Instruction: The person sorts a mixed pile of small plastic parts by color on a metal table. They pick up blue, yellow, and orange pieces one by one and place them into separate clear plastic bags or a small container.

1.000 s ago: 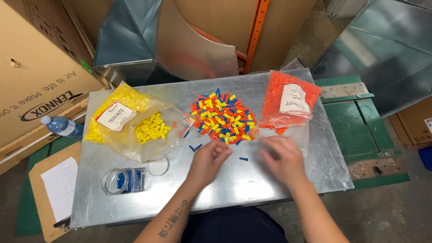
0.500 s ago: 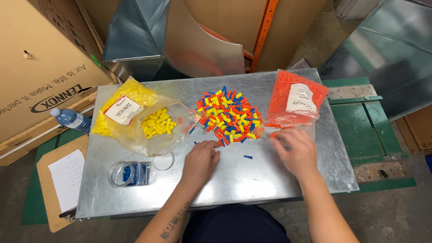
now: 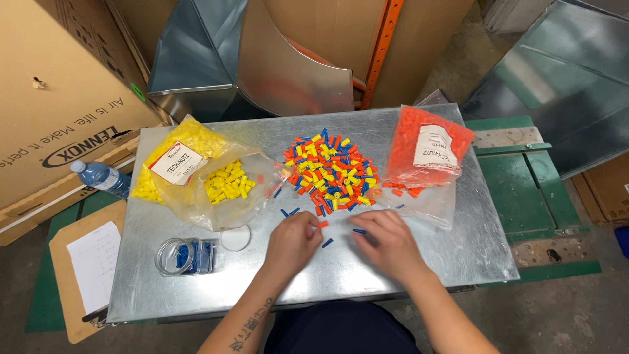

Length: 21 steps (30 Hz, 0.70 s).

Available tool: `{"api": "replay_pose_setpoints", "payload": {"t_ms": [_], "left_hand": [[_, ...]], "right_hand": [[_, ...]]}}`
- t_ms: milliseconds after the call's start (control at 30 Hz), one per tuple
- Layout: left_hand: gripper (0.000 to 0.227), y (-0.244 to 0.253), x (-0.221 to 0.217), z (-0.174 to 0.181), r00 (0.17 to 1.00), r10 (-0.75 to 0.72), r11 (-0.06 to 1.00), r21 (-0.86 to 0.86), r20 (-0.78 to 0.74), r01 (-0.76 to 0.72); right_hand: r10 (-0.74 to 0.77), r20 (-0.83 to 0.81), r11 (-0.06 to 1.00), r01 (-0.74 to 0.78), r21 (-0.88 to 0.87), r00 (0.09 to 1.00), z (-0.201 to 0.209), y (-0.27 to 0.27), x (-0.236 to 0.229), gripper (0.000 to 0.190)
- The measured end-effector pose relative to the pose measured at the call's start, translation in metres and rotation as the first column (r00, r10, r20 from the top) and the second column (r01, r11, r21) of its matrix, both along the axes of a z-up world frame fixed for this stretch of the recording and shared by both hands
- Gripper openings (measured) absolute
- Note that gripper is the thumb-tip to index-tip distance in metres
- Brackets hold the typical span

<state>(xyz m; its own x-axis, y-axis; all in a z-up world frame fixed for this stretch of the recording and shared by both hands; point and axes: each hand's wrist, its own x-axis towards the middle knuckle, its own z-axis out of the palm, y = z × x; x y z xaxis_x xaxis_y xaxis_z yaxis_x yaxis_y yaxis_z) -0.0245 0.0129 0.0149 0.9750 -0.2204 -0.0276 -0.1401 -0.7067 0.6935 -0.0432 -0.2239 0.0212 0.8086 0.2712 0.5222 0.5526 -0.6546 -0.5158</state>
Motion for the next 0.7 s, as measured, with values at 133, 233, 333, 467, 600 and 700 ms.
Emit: {"api": "replay_pose_setpoints", "payload": {"t_ms": [133,233,333,467,600,700], "left_hand": [[0.017,-0.018,-0.012,0.005,0.994,-0.089,0.983,-0.167,-0.063,0.077],[0.016,-0.024,-0.014,0.009,0.989,-0.095,0.965,-0.253,-0.109,0.065],[0.017,-0.025,-0.016,0.018,0.985,-0.116,0.964,-0.252,-0.125,0.082],[0.033,-0.015,-0.023,0.022,0.963,-0.250,0.967,0.029,-0.098,0.254],[0.010,-0.013,-0.024,-0.005,0.952,-0.297,0.936,0.176,-0.069,0.305],[0.010,-0.011,-0.026,-0.001,0.958,-0.285,0.947,0.164,0.020,0.278]], "right_hand": [[0.053,-0.024,0.998,-0.053,-0.014,0.998,-0.002,0.010,-0.004,0.029],[0.066,-0.037,0.998,-0.067,-0.017,0.997,-0.010,0.004,-0.001,0.015],[0.011,-0.015,0.999,-0.011,-0.045,1.000,-0.011,-0.019,0.006,0.010],[-0.242,0.025,0.958,0.243,-0.152,0.970,-0.027,-0.081,0.025,0.013],[-0.440,0.012,0.855,0.423,-0.299,0.898,-0.026,-0.116,0.026,0.033],[-0.360,0.095,0.898,0.373,-0.232,0.928,-0.027,-0.095,0.021,0.021]]}}
